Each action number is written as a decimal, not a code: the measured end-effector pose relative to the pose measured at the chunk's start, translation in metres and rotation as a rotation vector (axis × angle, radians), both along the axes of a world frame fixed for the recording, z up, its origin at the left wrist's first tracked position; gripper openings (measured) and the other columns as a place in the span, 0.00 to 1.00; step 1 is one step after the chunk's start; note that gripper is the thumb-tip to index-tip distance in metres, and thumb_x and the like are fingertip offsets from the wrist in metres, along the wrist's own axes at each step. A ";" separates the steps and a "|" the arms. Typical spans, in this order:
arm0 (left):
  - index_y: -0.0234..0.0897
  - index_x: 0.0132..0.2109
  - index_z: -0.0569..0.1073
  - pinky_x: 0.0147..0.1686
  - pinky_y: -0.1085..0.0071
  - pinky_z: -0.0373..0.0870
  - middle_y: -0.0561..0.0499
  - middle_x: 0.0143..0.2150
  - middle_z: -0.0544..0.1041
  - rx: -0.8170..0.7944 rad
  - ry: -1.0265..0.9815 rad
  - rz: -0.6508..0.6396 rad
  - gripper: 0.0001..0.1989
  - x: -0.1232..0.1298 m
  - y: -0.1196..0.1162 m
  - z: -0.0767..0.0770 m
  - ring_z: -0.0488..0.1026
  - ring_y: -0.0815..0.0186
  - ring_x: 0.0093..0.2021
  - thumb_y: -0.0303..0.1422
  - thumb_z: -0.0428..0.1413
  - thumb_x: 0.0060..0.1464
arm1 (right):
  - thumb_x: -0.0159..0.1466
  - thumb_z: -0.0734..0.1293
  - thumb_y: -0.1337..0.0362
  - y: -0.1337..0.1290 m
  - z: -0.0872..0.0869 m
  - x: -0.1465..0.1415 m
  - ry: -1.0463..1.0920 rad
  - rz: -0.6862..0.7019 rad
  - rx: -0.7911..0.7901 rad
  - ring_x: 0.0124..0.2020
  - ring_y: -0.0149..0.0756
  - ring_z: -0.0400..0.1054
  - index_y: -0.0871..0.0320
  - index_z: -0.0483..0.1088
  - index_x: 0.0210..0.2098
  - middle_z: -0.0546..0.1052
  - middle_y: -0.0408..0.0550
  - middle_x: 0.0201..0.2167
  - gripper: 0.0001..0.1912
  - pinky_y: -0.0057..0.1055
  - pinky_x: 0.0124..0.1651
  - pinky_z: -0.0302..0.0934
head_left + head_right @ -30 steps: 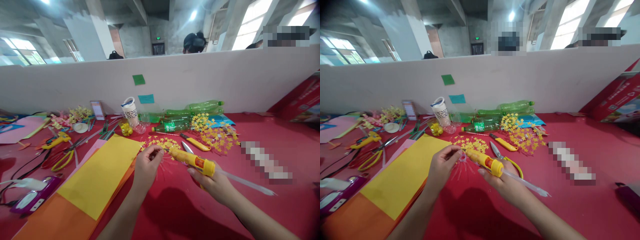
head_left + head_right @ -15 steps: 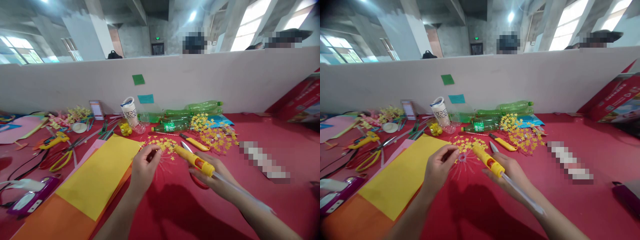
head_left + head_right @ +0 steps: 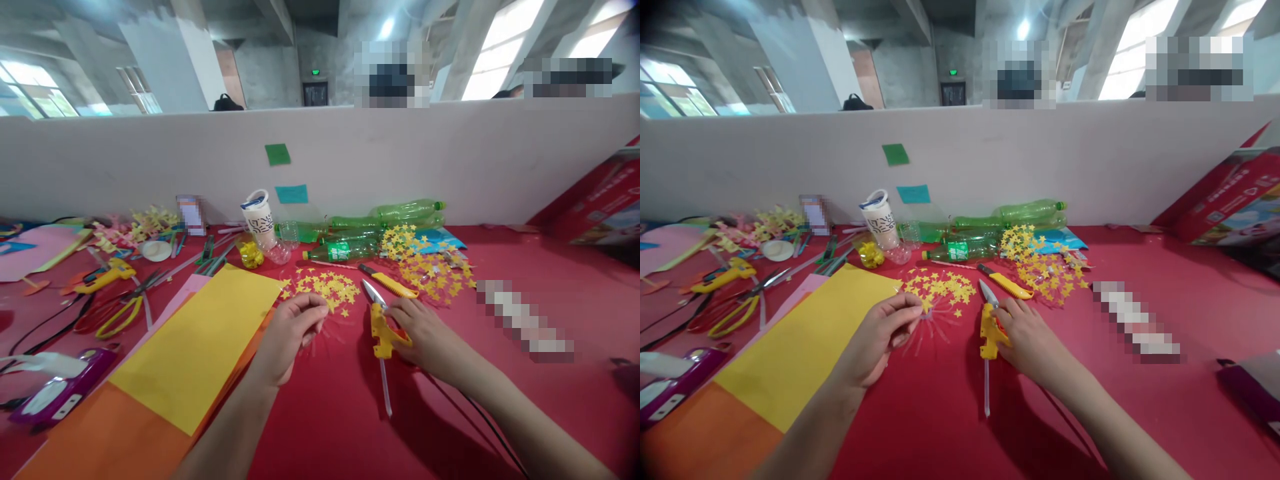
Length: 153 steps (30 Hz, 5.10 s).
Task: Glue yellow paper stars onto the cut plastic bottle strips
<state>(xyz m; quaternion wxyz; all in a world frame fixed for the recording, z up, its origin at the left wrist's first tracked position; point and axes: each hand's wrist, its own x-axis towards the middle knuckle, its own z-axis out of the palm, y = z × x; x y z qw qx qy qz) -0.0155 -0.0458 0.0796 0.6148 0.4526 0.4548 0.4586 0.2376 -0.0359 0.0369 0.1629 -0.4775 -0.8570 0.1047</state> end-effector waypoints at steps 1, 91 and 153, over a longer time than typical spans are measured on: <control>0.35 0.32 0.70 0.17 0.81 0.45 0.59 0.20 0.64 -0.023 -0.020 -0.015 0.04 0.001 0.000 0.000 0.51 0.79 0.17 0.31 0.56 0.53 | 0.60 0.63 0.71 -0.001 0.011 -0.008 0.066 0.035 0.084 0.44 0.43 0.64 0.58 0.66 0.42 0.69 0.53 0.43 0.10 0.40 0.47 0.60; 0.40 0.33 0.75 0.59 0.42 0.49 0.44 0.61 0.63 0.681 1.032 0.461 0.06 0.012 0.006 -0.066 0.57 0.51 0.62 0.23 0.56 0.50 | 0.58 0.64 0.63 0.037 0.006 -0.098 0.567 -0.116 -0.650 0.16 0.24 0.55 0.54 0.62 0.34 0.64 0.33 0.16 0.06 0.20 0.18 0.46; 0.36 0.44 0.69 0.38 0.67 0.74 0.44 0.45 0.76 -0.207 -0.440 0.276 0.12 -0.059 0.011 -0.053 0.77 0.62 0.42 0.38 0.52 0.57 | 0.57 0.66 0.57 0.046 0.013 -0.082 0.892 -0.224 -0.591 0.21 0.31 0.71 0.61 0.71 0.24 0.75 0.44 0.18 0.13 0.27 0.27 0.68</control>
